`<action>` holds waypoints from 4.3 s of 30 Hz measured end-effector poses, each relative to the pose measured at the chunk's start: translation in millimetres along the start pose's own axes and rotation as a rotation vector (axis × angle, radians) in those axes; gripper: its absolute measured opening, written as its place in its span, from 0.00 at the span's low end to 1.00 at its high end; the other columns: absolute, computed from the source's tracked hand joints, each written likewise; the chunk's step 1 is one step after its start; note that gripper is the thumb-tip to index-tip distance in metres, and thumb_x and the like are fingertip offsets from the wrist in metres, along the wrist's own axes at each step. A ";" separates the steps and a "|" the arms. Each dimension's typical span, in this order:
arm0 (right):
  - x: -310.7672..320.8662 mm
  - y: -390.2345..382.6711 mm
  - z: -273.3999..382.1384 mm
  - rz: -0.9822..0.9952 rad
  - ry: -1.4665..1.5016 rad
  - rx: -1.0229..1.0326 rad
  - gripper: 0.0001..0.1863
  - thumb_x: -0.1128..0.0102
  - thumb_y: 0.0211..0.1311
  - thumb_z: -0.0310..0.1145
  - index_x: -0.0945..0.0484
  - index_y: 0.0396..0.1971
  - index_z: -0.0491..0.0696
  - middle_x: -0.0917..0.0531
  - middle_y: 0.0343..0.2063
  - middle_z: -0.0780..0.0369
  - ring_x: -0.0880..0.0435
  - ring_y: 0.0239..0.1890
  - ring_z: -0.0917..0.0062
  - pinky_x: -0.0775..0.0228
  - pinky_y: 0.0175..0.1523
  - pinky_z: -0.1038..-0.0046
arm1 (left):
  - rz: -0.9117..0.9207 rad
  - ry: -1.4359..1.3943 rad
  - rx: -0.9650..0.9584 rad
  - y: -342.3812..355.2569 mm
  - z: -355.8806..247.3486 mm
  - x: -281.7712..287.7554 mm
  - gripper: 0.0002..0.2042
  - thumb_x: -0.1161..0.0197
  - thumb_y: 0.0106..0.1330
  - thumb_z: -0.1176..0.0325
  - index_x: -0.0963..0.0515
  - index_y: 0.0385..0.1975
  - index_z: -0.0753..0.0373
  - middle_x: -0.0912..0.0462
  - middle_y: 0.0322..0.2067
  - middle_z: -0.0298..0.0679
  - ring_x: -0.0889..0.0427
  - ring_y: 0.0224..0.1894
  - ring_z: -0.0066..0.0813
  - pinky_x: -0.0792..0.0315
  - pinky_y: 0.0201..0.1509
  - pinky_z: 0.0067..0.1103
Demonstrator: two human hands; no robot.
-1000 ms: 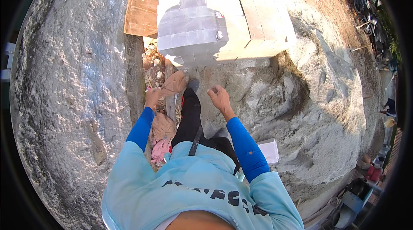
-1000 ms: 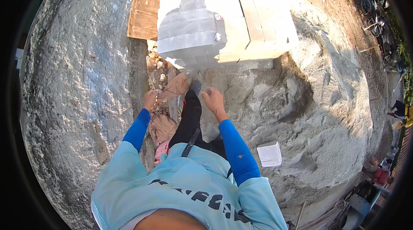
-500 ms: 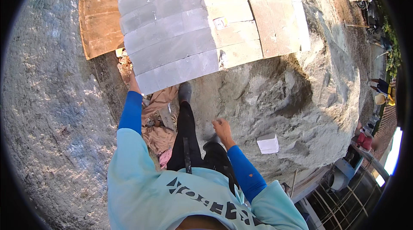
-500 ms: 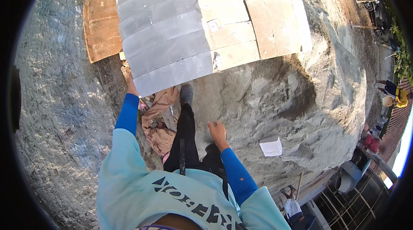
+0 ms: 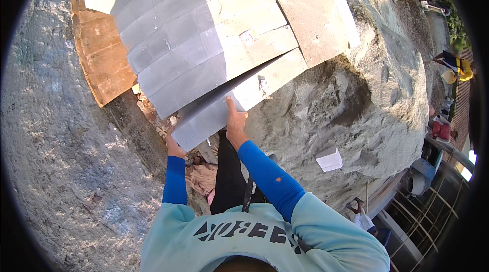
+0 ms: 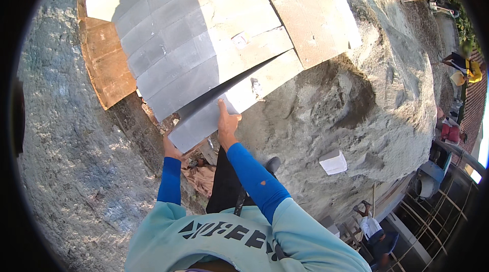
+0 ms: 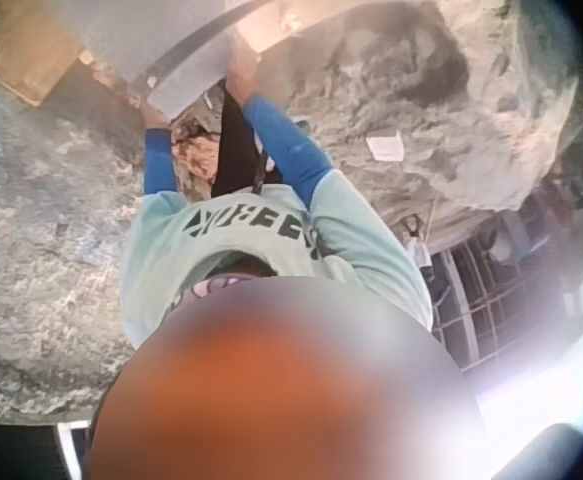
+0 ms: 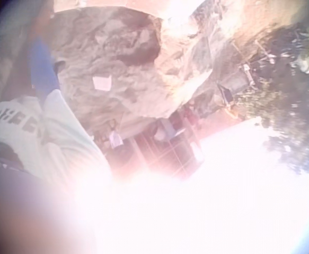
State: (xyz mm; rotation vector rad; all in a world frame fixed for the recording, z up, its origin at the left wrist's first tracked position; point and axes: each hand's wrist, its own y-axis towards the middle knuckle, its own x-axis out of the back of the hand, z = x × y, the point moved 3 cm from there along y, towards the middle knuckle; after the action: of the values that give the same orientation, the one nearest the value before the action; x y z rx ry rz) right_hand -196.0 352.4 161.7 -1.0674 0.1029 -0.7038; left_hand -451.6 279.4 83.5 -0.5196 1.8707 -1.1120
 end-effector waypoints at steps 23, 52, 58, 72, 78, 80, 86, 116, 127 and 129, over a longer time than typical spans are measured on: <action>77.6 2.5 107.1 -0.392 -0.323 -0.136 0.54 0.17 0.38 0.48 0.45 0.58 0.40 0.33 0.58 0.46 0.24 0.59 0.54 0.24 0.61 0.54 | -0.057 0.231 -0.069 -145.1 36.6 -32.9 0.26 0.48 0.71 0.56 0.29 0.63 0.65 0.21 0.57 0.45 0.21 0.59 0.46 0.24 0.62 0.40; 811.2 -293.1 -596.0 -0.640 2.288 0.201 0.40 0.30 0.53 0.51 0.31 0.65 0.50 0.25 0.61 0.57 0.27 0.63 0.60 0.36 0.67 0.48 | 1.336 1.816 0.000 -668.0 725.5 -50.4 0.41 0.38 0.59 0.71 0.46 0.75 0.73 0.33 0.66 0.58 0.28 0.64 0.44 0.34 0.68 0.30; 903.2 -394.3 -685.7 -1.189 2.385 0.414 0.38 0.32 0.53 0.52 0.29 0.63 0.52 0.23 0.58 0.59 0.25 0.60 0.59 0.33 0.64 0.47 | 1.895 1.920 0.129 -769.9 886.0 8.4 0.45 0.32 0.55 0.64 0.42 0.73 0.74 0.27 0.59 0.60 0.29 0.62 0.47 0.36 0.68 0.34; 982.8 -465.3 -776.0 -1.956 2.700 0.264 0.37 0.43 0.57 0.60 0.27 0.64 0.55 0.25 0.62 0.60 0.28 0.63 0.58 0.36 0.64 0.43 | 2.716 1.973 0.655 -941.8 1173.8 205.8 0.46 0.26 0.51 0.52 0.34 0.72 0.64 0.23 0.41 0.61 0.26 0.48 0.50 0.30 0.57 0.35; 1015.3 -461.8 -834.5 -1.928 2.816 0.048 0.38 0.44 0.56 0.62 0.28 0.65 0.58 0.27 0.64 0.60 0.30 0.65 0.57 0.38 0.62 0.38 | 2.730 2.131 0.662 -968.3 1243.0 293.8 0.46 0.27 0.51 0.49 0.33 0.71 0.64 0.23 0.42 0.65 0.23 0.48 0.55 0.27 0.56 0.37; 1029.9 -453.5 -864.0 -1.828 2.894 -0.044 0.39 0.43 0.55 0.62 0.29 0.66 0.59 0.27 0.65 0.60 0.31 0.66 0.57 0.39 0.62 0.37 | 2.686 2.237 0.612 -973.7 1263.0 320.6 0.46 0.27 0.51 0.50 0.33 0.71 0.64 0.23 0.44 0.68 0.23 0.51 0.56 0.28 0.59 0.37; 1087.0 -449.3 -961.0 -1.693 2.852 -0.236 0.43 0.43 0.55 0.63 0.34 0.69 0.57 0.30 0.67 0.57 0.33 0.67 0.52 0.42 0.64 0.36 | 2.515 2.348 0.562 -995.5 1317.8 394.5 0.45 0.30 0.51 0.47 0.33 0.72 0.59 0.23 0.47 0.69 0.24 0.52 0.60 0.27 0.59 0.39; 1240.0 -447.8 -1030.2 -1.424 2.618 -0.065 0.41 0.31 0.53 0.54 0.33 0.67 0.57 0.26 0.62 0.59 0.29 0.63 0.55 0.39 0.61 0.34 | 1.743 2.243 0.654 -975.1 1397.8 363.0 0.41 0.32 0.58 0.67 0.41 0.72 0.77 0.20 0.57 0.55 0.17 0.53 0.36 0.25 0.58 0.25; 1273.6 -449.0 -1069.7 -1.177 2.772 -0.131 0.39 0.29 0.51 0.52 0.30 0.64 0.56 0.24 0.61 0.59 0.27 0.62 0.56 0.37 0.62 0.38 | 1.520 2.283 0.608 -988.9 1394.5 394.8 0.41 0.34 0.60 0.71 0.45 0.73 0.76 0.23 0.59 0.54 0.21 0.55 0.37 0.28 0.61 0.27; 1280.5 -448.6 -1085.6 -1.090 2.783 -0.152 0.39 0.29 0.52 0.51 0.30 0.65 0.55 0.24 0.61 0.59 0.27 0.62 0.56 0.37 0.63 0.38 | 1.523 2.266 0.583 -996.2 1390.8 403.9 0.40 0.35 0.60 0.70 0.43 0.73 0.76 0.22 0.56 0.51 0.21 0.53 0.36 0.27 0.59 0.27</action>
State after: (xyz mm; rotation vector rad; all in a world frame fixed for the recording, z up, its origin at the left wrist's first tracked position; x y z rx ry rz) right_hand 149.8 -1343.9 311.3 0.7185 1.9981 -2.6573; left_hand 431.6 -1197.7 441.3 3.0489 1.8715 -0.6162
